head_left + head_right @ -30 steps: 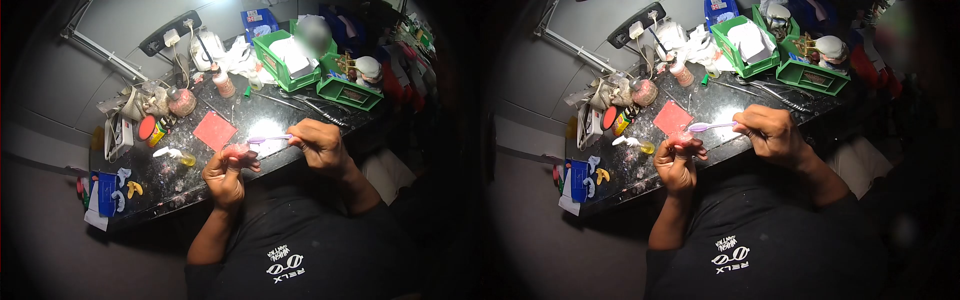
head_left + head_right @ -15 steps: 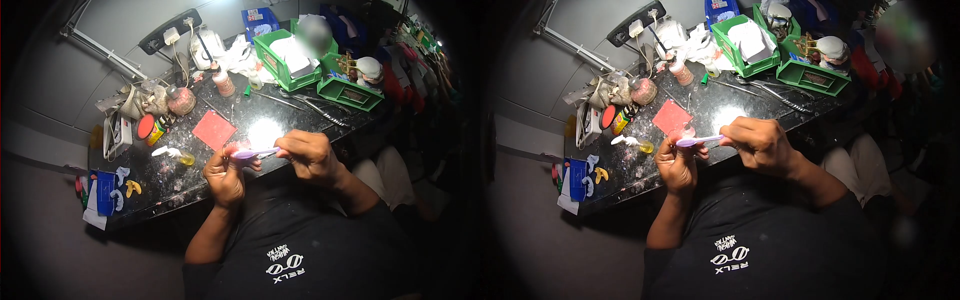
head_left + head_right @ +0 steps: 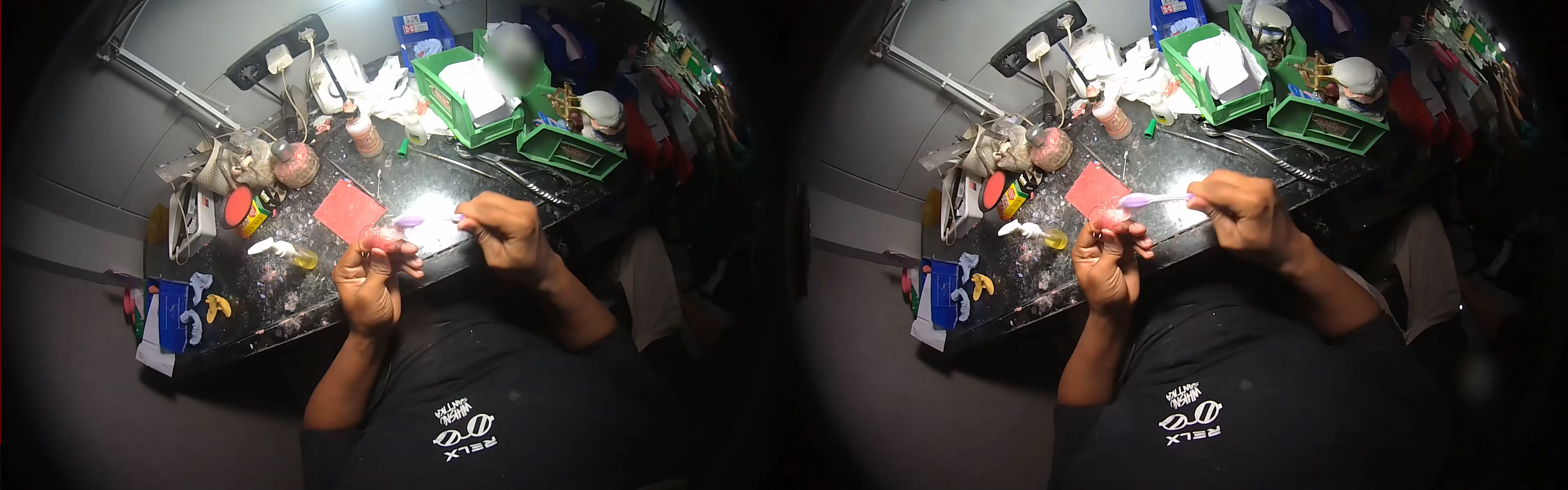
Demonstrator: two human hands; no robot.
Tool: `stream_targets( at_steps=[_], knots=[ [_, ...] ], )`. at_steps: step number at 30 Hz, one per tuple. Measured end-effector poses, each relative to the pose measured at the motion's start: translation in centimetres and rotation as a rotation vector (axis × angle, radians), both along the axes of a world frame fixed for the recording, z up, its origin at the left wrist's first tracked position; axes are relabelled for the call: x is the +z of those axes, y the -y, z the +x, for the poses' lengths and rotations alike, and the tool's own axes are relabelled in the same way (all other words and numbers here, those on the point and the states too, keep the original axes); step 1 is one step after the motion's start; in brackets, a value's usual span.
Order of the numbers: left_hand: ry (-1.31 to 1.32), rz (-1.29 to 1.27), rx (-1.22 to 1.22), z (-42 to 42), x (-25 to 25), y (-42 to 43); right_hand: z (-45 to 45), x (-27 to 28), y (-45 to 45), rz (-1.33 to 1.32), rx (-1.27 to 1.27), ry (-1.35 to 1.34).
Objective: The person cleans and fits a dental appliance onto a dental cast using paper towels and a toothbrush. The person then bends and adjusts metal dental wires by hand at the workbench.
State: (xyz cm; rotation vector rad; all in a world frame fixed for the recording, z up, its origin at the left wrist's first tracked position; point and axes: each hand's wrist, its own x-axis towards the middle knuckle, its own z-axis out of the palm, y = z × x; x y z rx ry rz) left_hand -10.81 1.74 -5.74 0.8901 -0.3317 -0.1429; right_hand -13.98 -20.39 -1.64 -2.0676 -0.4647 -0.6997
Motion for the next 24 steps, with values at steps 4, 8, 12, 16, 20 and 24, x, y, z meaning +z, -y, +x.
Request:
stream_targets(
  at_steps=[4, 8, 12, 16, 20, 24],
  knots=[
    [0.026, -0.016, 0.006, 0.6, 0.6, -0.8, 0.0, -0.5, 1.7, 0.027, -0.048, -0.012],
    [0.06, -0.029, -0.011, 0.4, 0.5, -0.4, -0.4, 0.2, 1.2, 0.051, -0.022, 0.044],
    [0.13, 0.254, 0.006, -0.5, 1.6, 0.1, -0.6, 0.9, -1.0, -0.034, 0.052, 0.043],
    [0.17, 0.337, 0.048, -0.4, 1.7, -0.5, -0.2, 0.9, 0.0, -0.084, -0.005, -0.006],
    [0.263, 0.422, 0.009, -0.3, 1.4, -0.4, -0.9, 1.0, -1.7, -0.119, 0.045, 0.054],
    [0.192, 0.431, 0.015, -0.1, 2.4, -0.8, -0.4, 0.4, -0.4, -0.124, -0.068, -0.001]
  ],
)
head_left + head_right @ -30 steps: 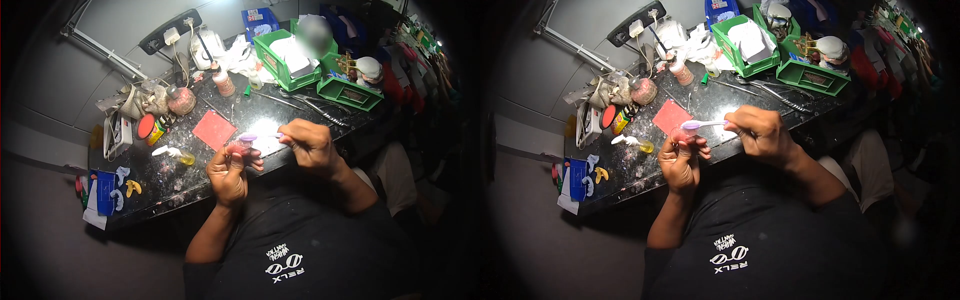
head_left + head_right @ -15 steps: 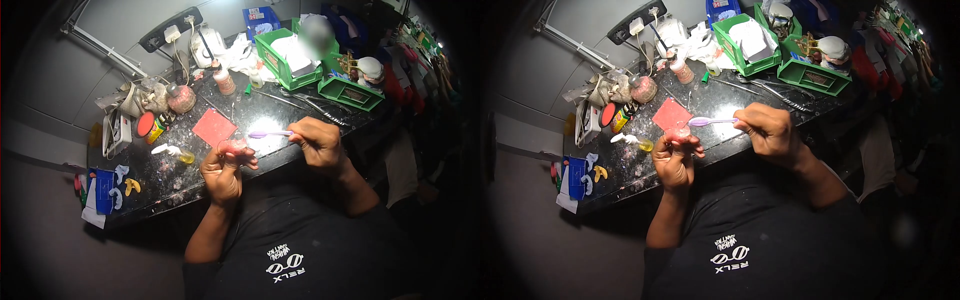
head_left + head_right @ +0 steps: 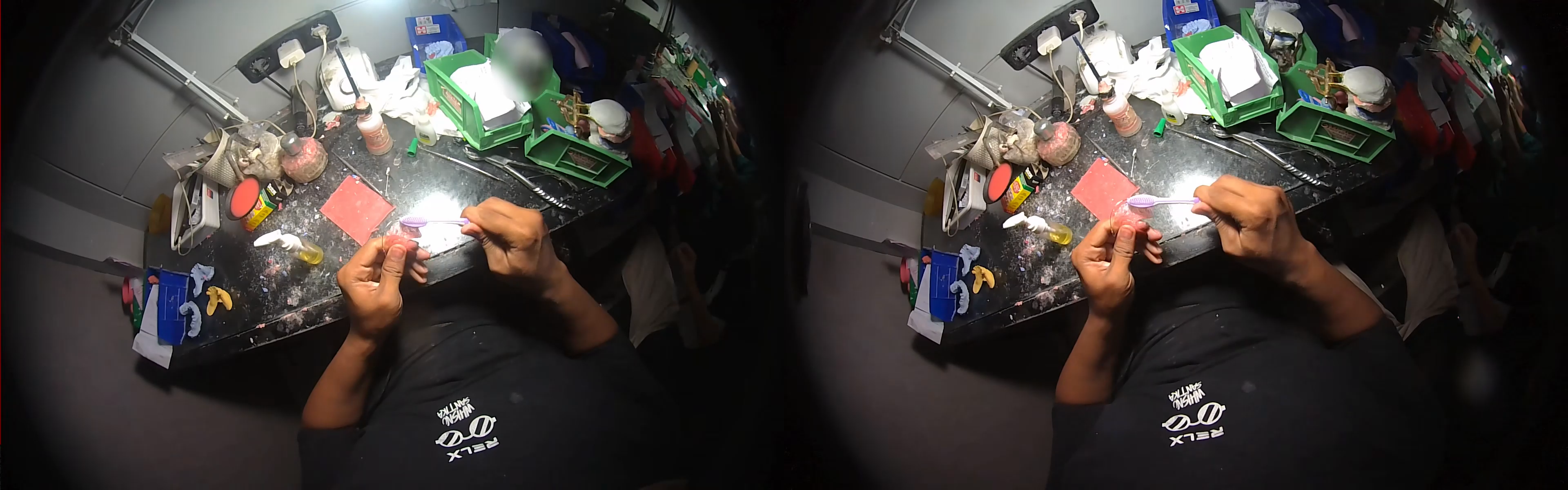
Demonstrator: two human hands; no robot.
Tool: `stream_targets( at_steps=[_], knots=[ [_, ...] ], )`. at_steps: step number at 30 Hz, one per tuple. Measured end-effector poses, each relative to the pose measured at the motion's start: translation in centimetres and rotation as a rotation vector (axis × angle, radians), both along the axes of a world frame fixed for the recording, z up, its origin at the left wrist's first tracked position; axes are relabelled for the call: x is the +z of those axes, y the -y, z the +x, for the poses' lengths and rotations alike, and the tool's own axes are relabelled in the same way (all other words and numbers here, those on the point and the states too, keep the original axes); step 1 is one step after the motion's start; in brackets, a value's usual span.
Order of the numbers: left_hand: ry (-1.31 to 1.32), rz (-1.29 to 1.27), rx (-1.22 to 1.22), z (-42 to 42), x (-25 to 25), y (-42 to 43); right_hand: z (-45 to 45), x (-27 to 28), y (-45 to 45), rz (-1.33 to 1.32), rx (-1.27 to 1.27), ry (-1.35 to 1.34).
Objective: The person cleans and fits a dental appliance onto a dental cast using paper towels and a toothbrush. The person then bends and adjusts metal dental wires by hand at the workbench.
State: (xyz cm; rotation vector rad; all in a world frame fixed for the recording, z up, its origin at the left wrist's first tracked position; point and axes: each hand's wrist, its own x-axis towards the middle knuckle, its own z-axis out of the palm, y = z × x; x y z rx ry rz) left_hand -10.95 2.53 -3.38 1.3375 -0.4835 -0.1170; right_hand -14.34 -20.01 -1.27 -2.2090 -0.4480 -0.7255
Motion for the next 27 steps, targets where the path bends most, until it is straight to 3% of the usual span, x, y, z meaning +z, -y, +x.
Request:
stream_targets(
  at_steps=[7, 11, 13, 16, 18, 21, 23, 25, 27],
  knots=[
    [-0.094, -0.099, -0.095, -0.3, 0.5, -0.3, 0.1, -0.3, 1.0, 0.203, 0.188, -0.067],
    [-0.125, -0.041, -0.248, -0.3, 1.2, -0.1, -0.9, 2.6, -0.7, 0.396, 0.181, -0.445],
    [-0.164, 0.035, -0.294, -0.5, 1.1, -0.1, -0.2, 0.4, -1.7, 0.397, 0.323, -0.308],
    [-0.204, -0.01, -0.237, -0.6, 1.4, -0.3, -0.1, -0.8, -2.0, 0.363, 0.347, -0.317],
    [-0.262, -0.154, -0.17, -0.8, 1.2, 0.5, -0.7, -0.5, -2.8, 0.765, 0.274, -0.533],
    [-0.214, -0.166, -0.163, -0.8, -0.4, 1.0, -0.7, -0.1, -3.4, 0.837, 0.192, -0.545],
    [-0.141, -0.123, -0.094, -0.9, 0.3, 1.0, -0.5, -0.6, -3.2, 0.796, 0.178, -0.554],
    [-0.085, -0.201, -0.004, -0.9, 0.9, 1.0, -0.2, -0.6, -3.1, 0.618, 0.211, -0.344],
    [-0.1, -0.214, -0.002, -0.7, 1.0, 0.4, -0.4, 0.9, -2.4, 0.538, 0.107, -0.413]
  ],
)
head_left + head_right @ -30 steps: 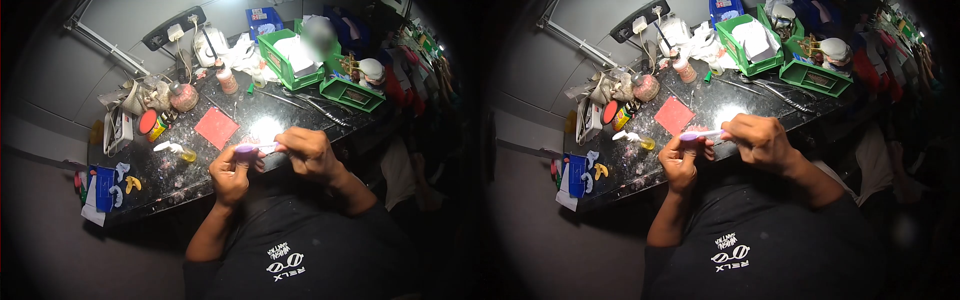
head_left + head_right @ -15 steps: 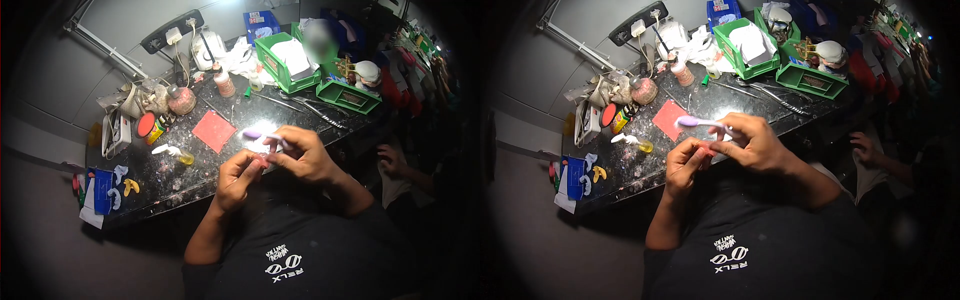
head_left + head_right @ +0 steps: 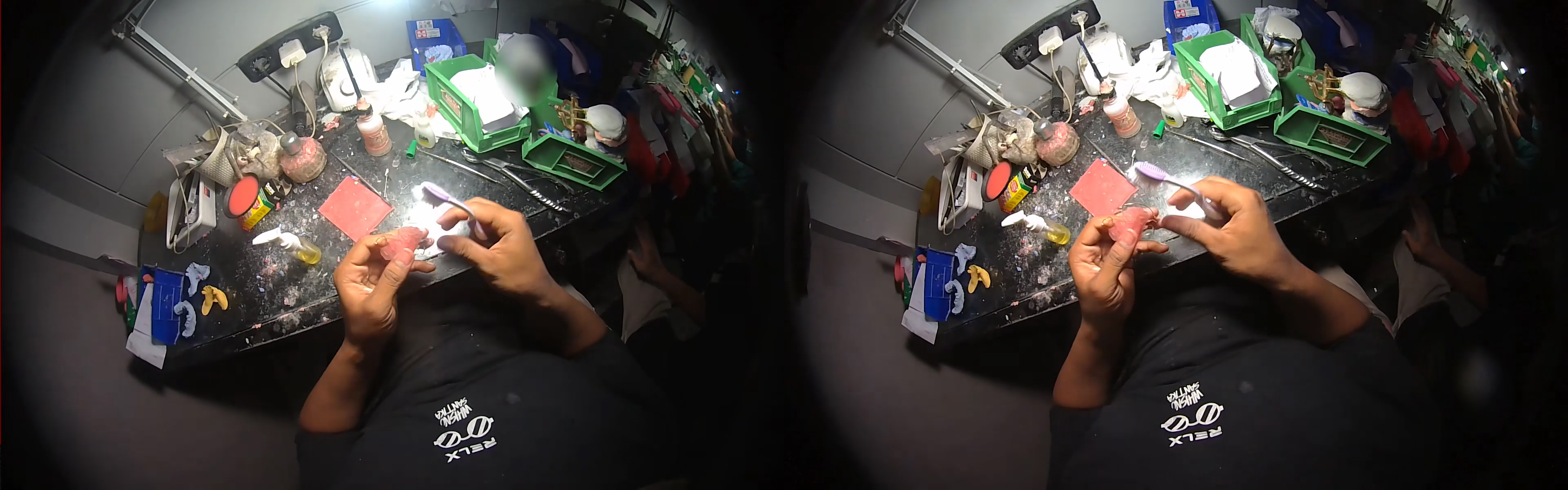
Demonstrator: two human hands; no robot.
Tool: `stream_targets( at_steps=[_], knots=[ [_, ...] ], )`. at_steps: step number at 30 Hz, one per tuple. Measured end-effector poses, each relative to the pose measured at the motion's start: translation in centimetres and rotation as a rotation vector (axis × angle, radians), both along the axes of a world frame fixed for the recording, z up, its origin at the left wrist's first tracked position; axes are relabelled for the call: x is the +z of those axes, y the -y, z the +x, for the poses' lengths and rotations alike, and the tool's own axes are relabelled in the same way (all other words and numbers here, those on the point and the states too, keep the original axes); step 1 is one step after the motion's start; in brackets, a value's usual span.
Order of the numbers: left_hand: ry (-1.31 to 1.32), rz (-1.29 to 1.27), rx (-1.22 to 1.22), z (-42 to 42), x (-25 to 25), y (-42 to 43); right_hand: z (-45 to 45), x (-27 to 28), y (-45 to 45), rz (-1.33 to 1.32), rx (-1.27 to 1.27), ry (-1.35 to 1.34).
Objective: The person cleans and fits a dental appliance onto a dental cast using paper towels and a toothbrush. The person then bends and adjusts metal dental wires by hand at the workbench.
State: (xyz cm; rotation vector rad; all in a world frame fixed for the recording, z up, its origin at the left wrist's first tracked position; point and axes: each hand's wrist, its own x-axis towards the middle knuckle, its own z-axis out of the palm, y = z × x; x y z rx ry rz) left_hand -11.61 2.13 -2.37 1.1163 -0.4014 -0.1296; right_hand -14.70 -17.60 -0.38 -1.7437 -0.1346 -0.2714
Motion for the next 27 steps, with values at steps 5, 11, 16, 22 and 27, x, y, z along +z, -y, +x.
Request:
stream_targets(
  at_steps=[5, 11, 16, 22, 27],
  knots=[
    [-0.121, -0.185, -0.044, 0.9, 0.2, -2.0, 0.4, -0.1, 4.0, -0.51, -0.167, 0.072],
    [-0.166, -0.207, 0.0, 1.4, 0.0, -2.0, -0.5, 1.4, 4.0, -0.899, -0.202, -0.077],
    [-0.079, 0.074, -0.024, 1.7, -0.9, -2.3, -0.7, 1.5, 4.1, -0.875, -0.245, -0.076],
    [0.041, 0.232, -0.068, 1.3, -0.2, -1.7, -0.2, 1.7, 5.3, -0.698, -0.194, -0.005],
    [0.042, 0.317, -0.422, 1.7, 0.4, -2.8, 0.0, 3.4, 5.9, -0.572, 0.144, 0.188]
  ],
)
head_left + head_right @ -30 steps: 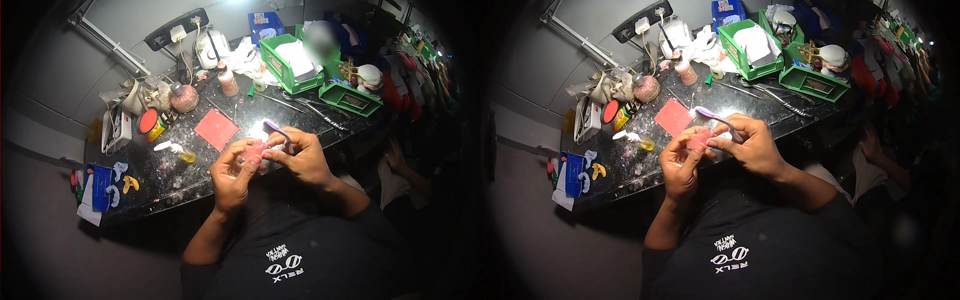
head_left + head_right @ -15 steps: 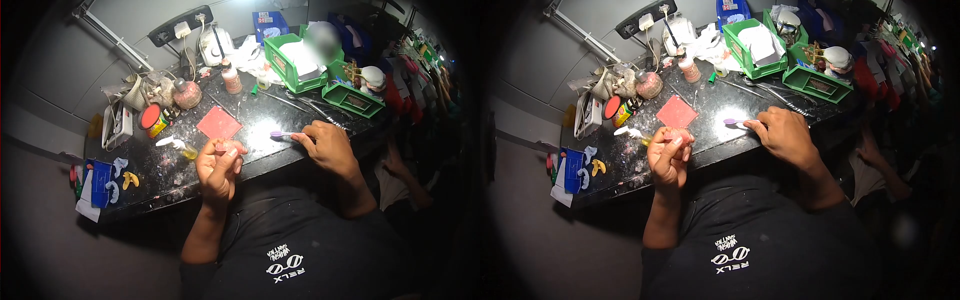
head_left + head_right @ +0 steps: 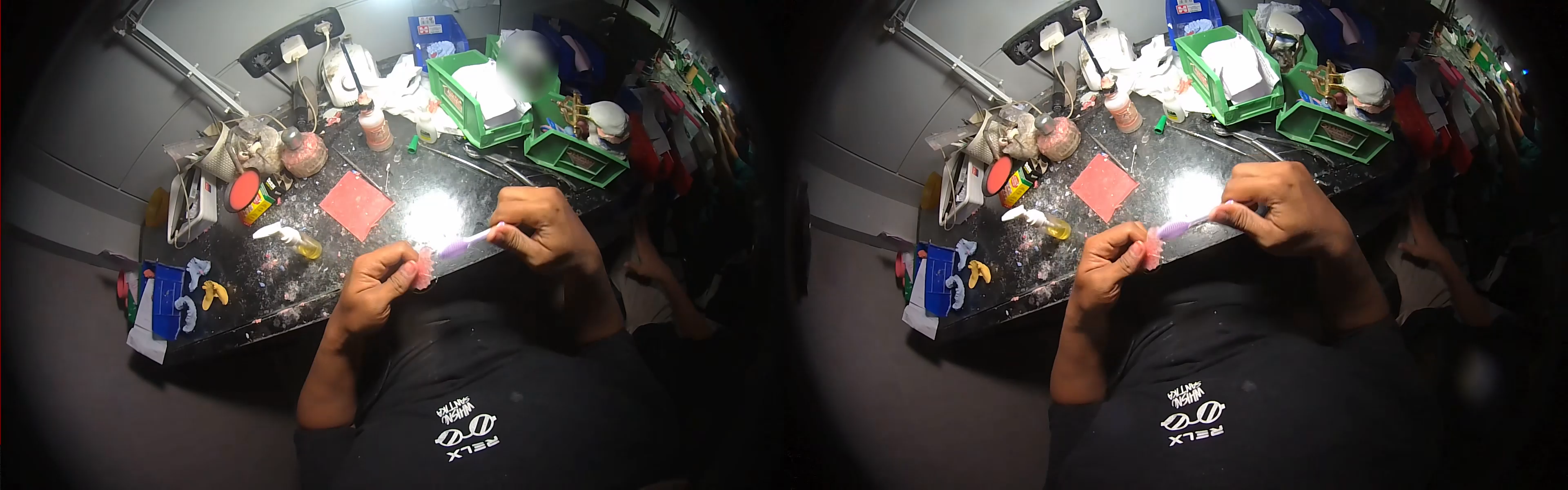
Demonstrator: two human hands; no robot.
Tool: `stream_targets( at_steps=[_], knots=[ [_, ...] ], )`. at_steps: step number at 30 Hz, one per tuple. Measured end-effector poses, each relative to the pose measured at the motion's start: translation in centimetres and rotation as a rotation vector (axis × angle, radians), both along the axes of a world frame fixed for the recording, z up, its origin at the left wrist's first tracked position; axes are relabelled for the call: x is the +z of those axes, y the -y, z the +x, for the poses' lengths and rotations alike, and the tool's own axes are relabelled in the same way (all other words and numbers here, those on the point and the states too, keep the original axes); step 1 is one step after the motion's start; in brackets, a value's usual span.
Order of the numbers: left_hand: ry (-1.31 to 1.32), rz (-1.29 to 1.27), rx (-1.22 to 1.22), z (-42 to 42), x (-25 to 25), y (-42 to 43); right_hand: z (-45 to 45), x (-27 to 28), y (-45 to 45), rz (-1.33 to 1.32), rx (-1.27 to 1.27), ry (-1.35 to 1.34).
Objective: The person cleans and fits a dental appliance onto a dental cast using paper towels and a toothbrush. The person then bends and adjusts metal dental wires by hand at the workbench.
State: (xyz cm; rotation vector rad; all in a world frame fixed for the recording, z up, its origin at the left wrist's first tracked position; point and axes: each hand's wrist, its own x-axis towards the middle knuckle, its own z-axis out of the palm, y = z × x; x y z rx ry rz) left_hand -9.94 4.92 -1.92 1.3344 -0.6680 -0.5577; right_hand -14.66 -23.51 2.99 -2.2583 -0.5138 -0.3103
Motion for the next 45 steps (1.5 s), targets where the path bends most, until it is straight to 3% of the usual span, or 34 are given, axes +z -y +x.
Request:
stream_targets(
  at_steps=[3, 7, 10, 14, 17, 20, 31, 35, 41, 45],
  knots=[
    [-0.02, 0.002, -0.162, 0.0, 0.3, 0.1, 0.3, 0.2, -1.2, -0.159, 0.253, 0.062],
    [-0.163, -0.05, -0.268, -0.2, 0.7, 0.1, 1.9, 1.2, 0.6, -0.141, 0.264, -0.099],
    [-0.178, -0.049, -0.298, -0.5, 0.1, 0.6, 1.4, 0.1, -1.4, -0.124, 0.483, 0.052],
    [-0.219, -0.08, -0.265, -0.7, 0.6, 0.6, 2.4, 0.8, 1.1, -0.174, 0.368, -0.033],
    [-0.238, -0.011, -0.259, -0.8, 0.5, 0.8, 1.7, 0.5, -0.6, -0.191, 0.478, 0.055],
    [-0.213, 0.105, -0.26, -1.1, 1.0, 1.2, 1.2, 1.1, -1.3, -0.263, 0.43, 0.034],
    [-0.165, 0.106, -0.227, -0.7, 1.3, 0.3, 1.8, 1.3, 0.5, -0.266, 0.374, -0.069],
    [-0.168, 0.115, -0.247, -1.0, 1.2, 0.9, 1.4, 0.7, -1.7, -0.279, 0.465, 0.036],
    [-0.148, 0.09, -0.2, -0.9, 1.3, 0.4, 1.9, 0.9, 0.0, -0.282, 0.356, -0.154],
    [-0.178, 0.107, -0.201, -1.2, 1.2, 1.1, 1.7, 0.2, -1.6, -0.232, 0.466, 0.041]
  ],
)
